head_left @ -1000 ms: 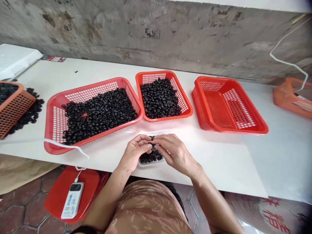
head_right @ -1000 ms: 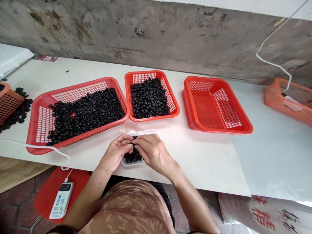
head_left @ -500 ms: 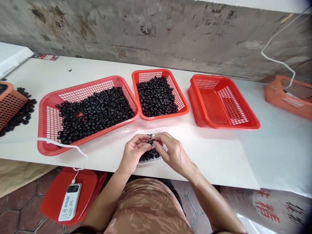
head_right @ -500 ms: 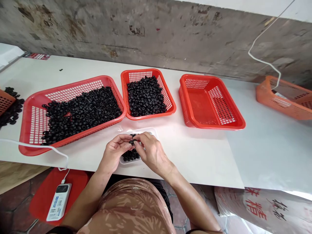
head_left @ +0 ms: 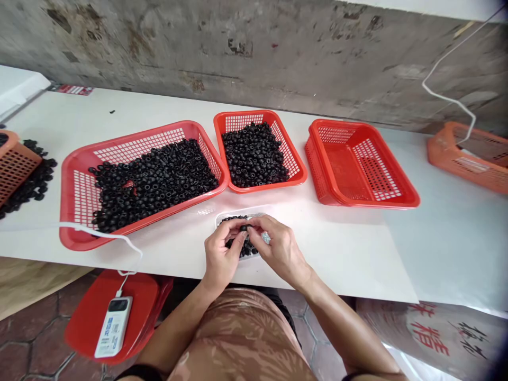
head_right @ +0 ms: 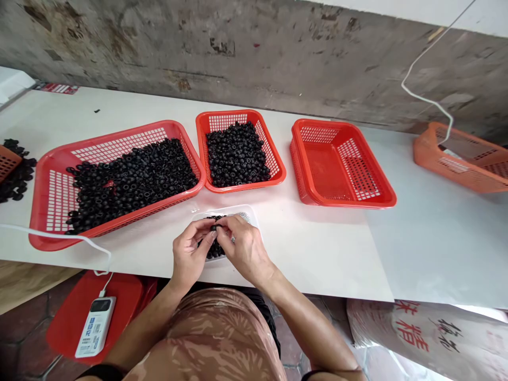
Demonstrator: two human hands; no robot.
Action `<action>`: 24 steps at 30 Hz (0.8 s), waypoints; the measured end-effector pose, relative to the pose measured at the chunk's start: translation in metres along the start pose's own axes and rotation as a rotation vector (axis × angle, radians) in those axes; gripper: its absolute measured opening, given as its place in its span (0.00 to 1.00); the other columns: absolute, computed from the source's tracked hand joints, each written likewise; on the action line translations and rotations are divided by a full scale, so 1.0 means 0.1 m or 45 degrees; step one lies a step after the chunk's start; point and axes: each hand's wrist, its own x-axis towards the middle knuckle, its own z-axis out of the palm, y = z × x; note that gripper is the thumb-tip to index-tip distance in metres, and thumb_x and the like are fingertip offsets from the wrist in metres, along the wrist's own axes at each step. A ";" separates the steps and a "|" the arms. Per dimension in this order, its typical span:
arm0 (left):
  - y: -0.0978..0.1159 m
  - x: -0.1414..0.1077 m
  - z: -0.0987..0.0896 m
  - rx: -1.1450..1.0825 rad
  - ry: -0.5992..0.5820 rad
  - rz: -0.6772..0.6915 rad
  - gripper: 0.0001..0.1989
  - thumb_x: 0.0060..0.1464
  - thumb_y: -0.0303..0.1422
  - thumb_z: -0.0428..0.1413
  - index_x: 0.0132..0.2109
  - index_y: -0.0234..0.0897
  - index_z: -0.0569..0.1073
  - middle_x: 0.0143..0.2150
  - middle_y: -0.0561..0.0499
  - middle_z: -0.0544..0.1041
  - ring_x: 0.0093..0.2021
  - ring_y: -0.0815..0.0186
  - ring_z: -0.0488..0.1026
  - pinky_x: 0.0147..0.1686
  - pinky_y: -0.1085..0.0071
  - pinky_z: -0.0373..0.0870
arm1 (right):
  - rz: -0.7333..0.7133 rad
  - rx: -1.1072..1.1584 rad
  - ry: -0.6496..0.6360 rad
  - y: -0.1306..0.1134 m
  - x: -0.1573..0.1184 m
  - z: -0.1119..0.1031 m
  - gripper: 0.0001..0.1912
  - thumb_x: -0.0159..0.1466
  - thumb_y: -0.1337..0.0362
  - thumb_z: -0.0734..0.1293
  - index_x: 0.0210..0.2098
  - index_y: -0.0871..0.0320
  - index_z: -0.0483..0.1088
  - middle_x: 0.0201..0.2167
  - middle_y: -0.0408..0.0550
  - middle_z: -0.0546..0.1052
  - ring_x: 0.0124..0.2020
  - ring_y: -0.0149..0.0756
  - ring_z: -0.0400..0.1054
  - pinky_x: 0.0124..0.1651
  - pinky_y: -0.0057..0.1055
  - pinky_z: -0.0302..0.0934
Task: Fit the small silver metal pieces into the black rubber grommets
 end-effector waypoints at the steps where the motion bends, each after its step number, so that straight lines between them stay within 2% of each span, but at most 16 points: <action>1: 0.00 0.01 0.01 -0.111 0.019 -0.067 0.10 0.57 0.31 0.64 0.47 0.40 0.80 0.44 0.49 0.82 0.43 0.66 0.79 0.47 0.71 0.76 | -0.047 -0.024 0.019 0.00 -0.01 0.00 0.07 0.70 0.69 0.63 0.45 0.57 0.73 0.36 0.48 0.78 0.36 0.36 0.73 0.40 0.33 0.69; 5: 0.03 0.05 0.05 -0.502 0.076 -0.306 0.14 0.48 0.31 0.69 0.43 0.38 0.80 0.39 0.50 0.81 0.41 0.67 0.78 0.43 0.74 0.76 | -0.313 -0.245 0.093 0.00 -0.03 0.00 0.12 0.72 0.70 0.61 0.52 0.60 0.71 0.39 0.53 0.79 0.40 0.39 0.75 0.46 0.37 0.69; 8: 0.08 0.08 0.05 -0.642 0.069 -0.460 0.16 0.43 0.31 0.71 0.41 0.38 0.80 0.36 0.52 0.81 0.37 0.70 0.77 0.39 0.76 0.74 | -0.427 -0.399 0.112 0.00 -0.04 0.01 0.15 0.71 0.70 0.62 0.56 0.64 0.68 0.39 0.54 0.80 0.40 0.40 0.75 0.47 0.40 0.67; 10: 0.11 0.09 0.04 -0.690 0.050 -0.529 0.16 0.42 0.30 0.72 0.41 0.38 0.80 0.36 0.53 0.81 0.38 0.71 0.76 0.41 0.77 0.73 | -0.468 -0.497 0.139 0.00 -0.05 0.02 0.15 0.71 0.69 0.63 0.57 0.64 0.68 0.42 0.54 0.81 0.40 0.40 0.76 0.49 0.40 0.64; 15: 0.14 0.10 0.00 -0.686 -0.086 -0.561 0.14 0.46 0.33 0.71 0.41 0.37 0.81 0.39 0.50 0.82 0.42 0.68 0.76 0.47 0.74 0.70 | -0.520 -0.619 0.247 0.05 -0.07 0.06 0.15 0.71 0.70 0.64 0.56 0.61 0.70 0.41 0.50 0.83 0.35 0.36 0.76 0.48 0.40 0.59; 19: 0.12 0.10 -0.02 -0.567 -0.255 -0.549 0.13 0.53 0.37 0.67 0.43 0.35 0.82 0.38 0.48 0.82 0.40 0.65 0.75 0.44 0.71 0.70 | -0.516 -0.581 0.251 0.07 -0.10 0.06 0.15 0.71 0.69 0.64 0.56 0.59 0.71 0.40 0.50 0.83 0.34 0.36 0.76 0.48 0.41 0.59; 22: 0.10 0.10 -0.03 -0.502 -0.259 -0.526 0.11 0.53 0.38 0.66 0.40 0.35 0.83 0.35 0.49 0.81 0.36 0.66 0.73 0.39 0.71 0.68 | -0.473 -0.459 0.182 0.05 -0.10 0.00 0.15 0.72 0.66 0.65 0.57 0.58 0.71 0.41 0.50 0.83 0.37 0.37 0.76 0.49 0.42 0.61; 24: 0.10 0.10 -0.04 -0.484 -0.255 -0.521 0.10 0.52 0.38 0.66 0.39 0.35 0.83 0.32 0.50 0.80 0.33 0.67 0.71 0.37 0.71 0.66 | -0.412 -0.265 0.081 0.04 -0.09 -0.07 0.15 0.72 0.64 0.65 0.57 0.57 0.72 0.42 0.51 0.82 0.41 0.39 0.76 0.50 0.42 0.64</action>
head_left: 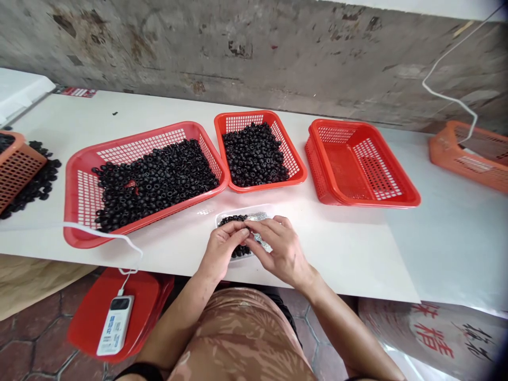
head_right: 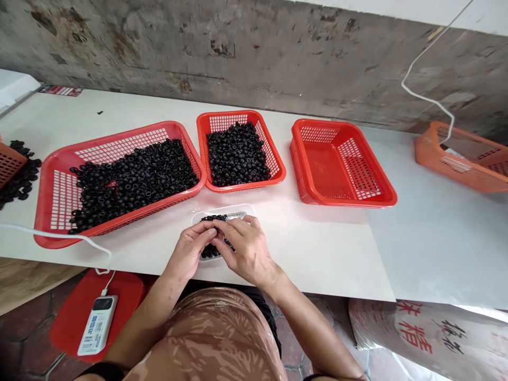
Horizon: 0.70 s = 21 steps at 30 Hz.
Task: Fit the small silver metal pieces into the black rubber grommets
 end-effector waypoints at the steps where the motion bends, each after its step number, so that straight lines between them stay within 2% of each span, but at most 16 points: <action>1: 0.01 0.00 -0.01 0.010 -0.013 -0.004 0.11 0.52 0.38 0.66 0.38 0.35 0.83 0.31 0.50 0.80 0.32 0.68 0.71 0.36 0.71 0.66 | 0.037 0.119 -0.034 0.01 0.01 -0.04 0.14 0.72 0.64 0.65 0.56 0.56 0.72 0.43 0.51 0.81 0.42 0.39 0.76 0.50 0.41 0.66; 6: 0.05 -0.03 -0.02 0.065 -0.133 -0.070 0.13 0.52 0.41 0.66 0.37 0.34 0.83 0.30 0.47 0.81 0.32 0.65 0.73 0.37 0.70 0.66 | 0.196 0.536 -0.069 0.10 0.05 -0.15 0.10 0.72 0.65 0.66 0.49 0.53 0.78 0.39 0.49 0.78 0.42 0.37 0.74 0.45 0.36 0.71; 11: 0.07 -0.06 0.02 0.045 -0.151 -0.123 0.15 0.52 0.42 0.66 0.38 0.34 0.83 0.29 0.46 0.81 0.33 0.64 0.74 0.36 0.69 0.66 | 0.220 0.654 -0.082 0.18 0.02 -0.13 0.10 0.71 0.63 0.67 0.47 0.52 0.80 0.39 0.49 0.78 0.39 0.35 0.75 0.42 0.34 0.73; 14: 0.04 -0.06 0.05 0.077 -0.094 -0.081 0.13 0.52 0.41 0.64 0.37 0.34 0.83 0.29 0.47 0.81 0.33 0.64 0.74 0.35 0.70 0.66 | 0.167 0.551 -0.059 0.19 -0.01 -0.10 0.10 0.72 0.65 0.66 0.47 0.52 0.80 0.39 0.48 0.79 0.41 0.36 0.75 0.45 0.36 0.72; 17: -0.01 -0.07 0.05 0.069 -0.020 -0.012 0.10 0.53 0.39 0.64 0.36 0.35 0.82 0.30 0.49 0.80 0.33 0.65 0.74 0.36 0.71 0.67 | 0.069 0.347 -0.030 0.15 -0.02 -0.07 0.11 0.72 0.64 0.66 0.52 0.53 0.76 0.42 0.50 0.81 0.46 0.39 0.75 0.50 0.39 0.70; 21: -0.04 -0.05 0.07 0.021 0.039 0.031 0.10 0.53 0.38 0.63 0.34 0.35 0.81 0.31 0.49 0.80 0.35 0.63 0.76 0.40 0.68 0.71 | -0.056 -0.014 -0.033 0.08 -0.03 0.02 0.20 0.71 0.60 0.68 0.60 0.57 0.69 0.50 0.56 0.80 0.50 0.44 0.76 0.54 0.43 0.65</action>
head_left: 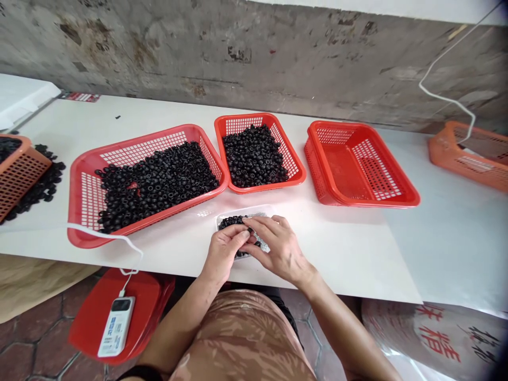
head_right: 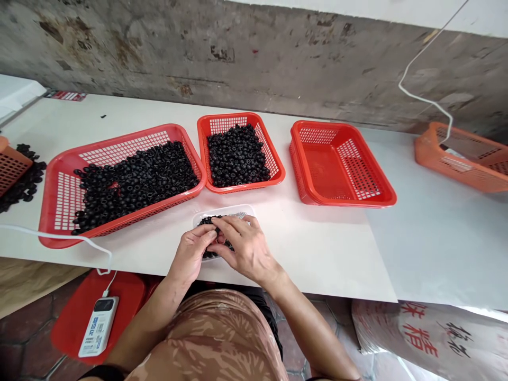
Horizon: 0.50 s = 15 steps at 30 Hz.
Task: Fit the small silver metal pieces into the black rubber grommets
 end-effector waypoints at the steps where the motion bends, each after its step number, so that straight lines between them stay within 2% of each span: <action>1: 0.00 0.00 0.01 0.000 0.010 0.011 0.10 0.53 0.38 0.63 0.34 0.35 0.81 0.31 0.49 0.81 0.36 0.63 0.76 0.41 0.67 0.72 | -0.026 -0.090 0.002 0.00 0.00 0.03 0.20 0.71 0.61 0.67 0.60 0.58 0.69 0.50 0.56 0.80 0.49 0.44 0.76 0.54 0.44 0.63; 5: -0.02 0.02 0.00 0.022 0.047 0.065 0.09 0.53 0.37 0.63 0.36 0.35 0.82 0.34 0.48 0.82 0.38 0.62 0.76 0.45 0.67 0.72 | -0.100 -0.288 0.005 0.03 0.02 0.12 0.15 0.72 0.63 0.64 0.57 0.59 0.71 0.48 0.55 0.81 0.44 0.42 0.77 0.54 0.44 0.60; 8: -0.01 0.02 -0.05 0.054 -0.024 0.049 0.11 0.54 0.39 0.64 0.38 0.35 0.83 0.35 0.48 0.82 0.39 0.61 0.76 0.46 0.66 0.72 | -0.162 -0.350 0.016 0.07 0.03 0.11 0.13 0.72 0.61 0.65 0.53 0.58 0.72 0.44 0.53 0.82 0.39 0.41 0.77 0.53 0.44 0.59; 11: 0.03 0.01 -0.10 0.083 -0.131 -0.017 0.15 0.56 0.42 0.63 0.42 0.35 0.83 0.35 0.47 0.82 0.38 0.61 0.77 0.45 0.66 0.72 | -0.176 -0.353 0.027 0.09 0.04 0.06 0.12 0.71 0.58 0.66 0.50 0.57 0.73 0.42 0.52 0.82 0.36 0.40 0.76 0.54 0.45 0.59; 15: 0.05 0.00 -0.11 0.089 -0.139 -0.055 0.17 0.54 0.44 0.65 0.42 0.35 0.83 0.33 0.47 0.82 0.37 0.60 0.77 0.42 0.66 0.72 | -0.142 -0.279 0.008 0.10 0.02 0.05 0.12 0.71 0.57 0.66 0.49 0.57 0.73 0.40 0.51 0.82 0.37 0.41 0.76 0.56 0.47 0.59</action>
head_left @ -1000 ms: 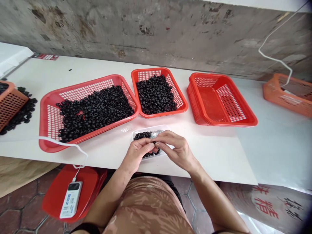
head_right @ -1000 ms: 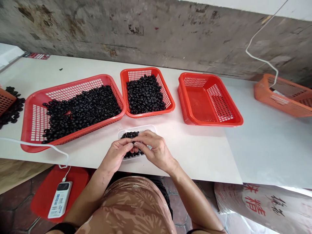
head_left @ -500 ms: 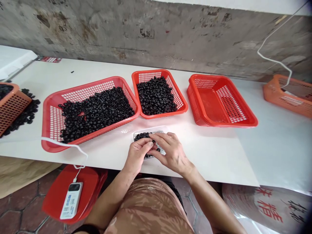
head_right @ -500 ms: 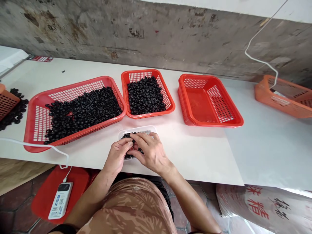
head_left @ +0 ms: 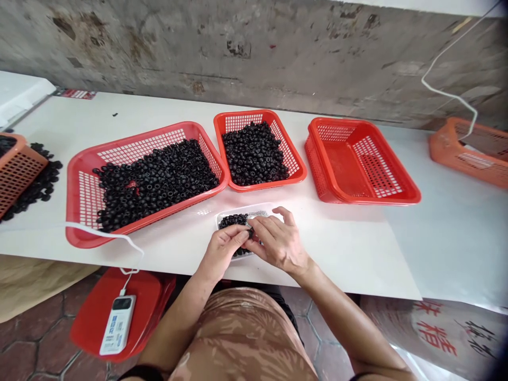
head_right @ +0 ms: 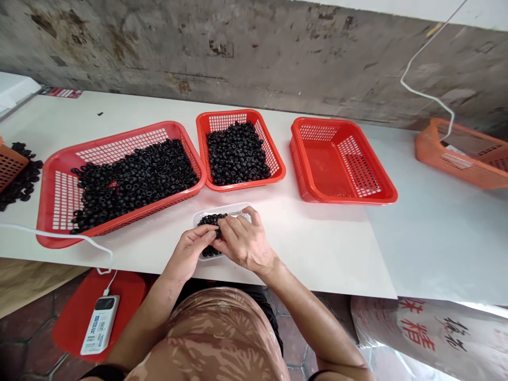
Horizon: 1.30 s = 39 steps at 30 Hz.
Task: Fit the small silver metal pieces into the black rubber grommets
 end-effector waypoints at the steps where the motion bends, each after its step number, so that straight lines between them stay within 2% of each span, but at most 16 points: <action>1: -0.01 0.00 0.01 -0.005 0.022 0.009 0.16 0.53 0.44 0.66 0.41 0.35 0.84 0.33 0.47 0.82 0.37 0.60 0.77 0.42 0.66 0.72 | -0.002 0.019 0.008 0.00 -0.01 0.01 0.13 0.71 0.57 0.66 0.49 0.57 0.73 0.40 0.52 0.82 0.37 0.41 0.76 0.56 0.48 0.60; 7: -0.08 -0.01 0.10 -0.017 0.145 0.081 0.15 0.52 0.43 0.66 0.40 0.36 0.84 0.34 0.48 0.83 0.38 0.60 0.77 0.44 0.66 0.72 | -0.057 0.015 -0.012 0.03 -0.08 0.06 0.14 0.73 0.57 0.64 0.51 0.58 0.73 0.41 0.53 0.82 0.38 0.41 0.78 0.57 0.48 0.63; 11: -0.06 -0.03 0.12 -0.034 0.133 0.105 0.15 0.53 0.44 0.66 0.39 0.36 0.84 0.34 0.48 0.83 0.38 0.60 0.77 0.45 0.66 0.72 | -0.122 0.043 0.051 0.05 -0.08 0.07 0.14 0.72 0.59 0.65 0.53 0.61 0.71 0.41 0.55 0.82 0.39 0.42 0.78 0.57 0.47 0.64; 15: -0.02 -0.04 0.13 -0.030 0.112 0.112 0.14 0.55 0.43 0.65 0.39 0.36 0.84 0.34 0.49 0.83 0.39 0.61 0.77 0.46 0.66 0.72 | -0.260 -0.041 0.116 0.06 -0.02 0.05 0.12 0.73 0.61 0.64 0.51 0.62 0.71 0.37 0.54 0.81 0.36 0.41 0.78 0.56 0.46 0.67; 19: -0.01 -0.04 0.13 -0.014 0.102 0.118 0.14 0.55 0.43 0.65 0.40 0.36 0.83 0.35 0.49 0.83 0.41 0.61 0.77 0.47 0.66 0.71 | -0.359 -0.069 0.142 0.11 0.04 0.02 0.11 0.73 0.62 0.64 0.50 0.63 0.71 0.36 0.54 0.82 0.36 0.41 0.78 0.60 0.47 0.66; 24: -0.02 -0.01 0.09 -0.071 -0.028 -0.008 0.19 0.60 0.48 0.59 0.40 0.34 0.82 0.33 0.47 0.80 0.38 0.62 0.76 0.42 0.67 0.71 | -0.256 0.109 0.201 0.13 0.04 0.05 0.11 0.71 0.64 0.66 0.51 0.60 0.70 0.37 0.51 0.83 0.35 0.39 0.80 0.63 0.51 0.61; 28: 0.03 0.01 0.04 -0.260 -0.148 -0.206 0.19 0.54 0.47 0.64 0.34 0.32 0.80 0.31 0.45 0.79 0.38 0.60 0.76 0.41 0.66 0.71 | -0.164 0.242 0.227 0.09 0.01 0.09 0.11 0.71 0.63 0.67 0.51 0.60 0.70 0.38 0.51 0.84 0.37 0.36 0.80 0.64 0.51 0.59; 31: 0.06 0.02 0.03 -0.357 -0.226 -0.286 0.17 0.50 0.44 0.67 0.32 0.32 0.78 0.30 0.45 0.78 0.37 0.61 0.76 0.40 0.67 0.71 | -0.173 0.249 0.223 0.08 0.00 0.07 0.12 0.70 0.63 0.68 0.52 0.60 0.70 0.39 0.51 0.84 0.39 0.37 0.80 0.66 0.51 0.56; 35: 0.05 0.04 0.03 -0.355 -0.290 -0.299 0.17 0.52 0.45 0.67 0.32 0.33 0.78 0.31 0.47 0.77 0.36 0.64 0.74 0.40 0.70 0.69 | -0.232 0.157 0.208 0.09 0.01 -0.01 0.13 0.70 0.62 0.68 0.52 0.61 0.70 0.41 0.54 0.84 0.40 0.38 0.80 0.67 0.52 0.54; 37: 0.05 0.03 0.05 -0.283 -0.238 -0.248 0.17 0.49 0.43 0.69 0.33 0.33 0.78 0.30 0.50 0.75 0.34 0.67 0.71 0.39 0.72 0.67 | -0.253 0.078 0.189 0.09 0.02 -0.04 0.14 0.70 0.61 0.68 0.52 0.61 0.70 0.43 0.55 0.84 0.41 0.39 0.80 0.67 0.52 0.54; 39: 0.06 0.02 0.07 -0.204 -0.100 -0.154 0.17 0.43 0.40 0.72 0.32 0.34 0.76 0.28 0.54 0.70 0.31 0.71 0.66 0.35 0.75 0.64 | -0.259 0.030 0.167 0.07 0.01 -0.05 0.14 0.71 0.62 0.67 0.53 0.62 0.70 0.44 0.56 0.83 0.42 0.40 0.80 0.68 0.52 0.53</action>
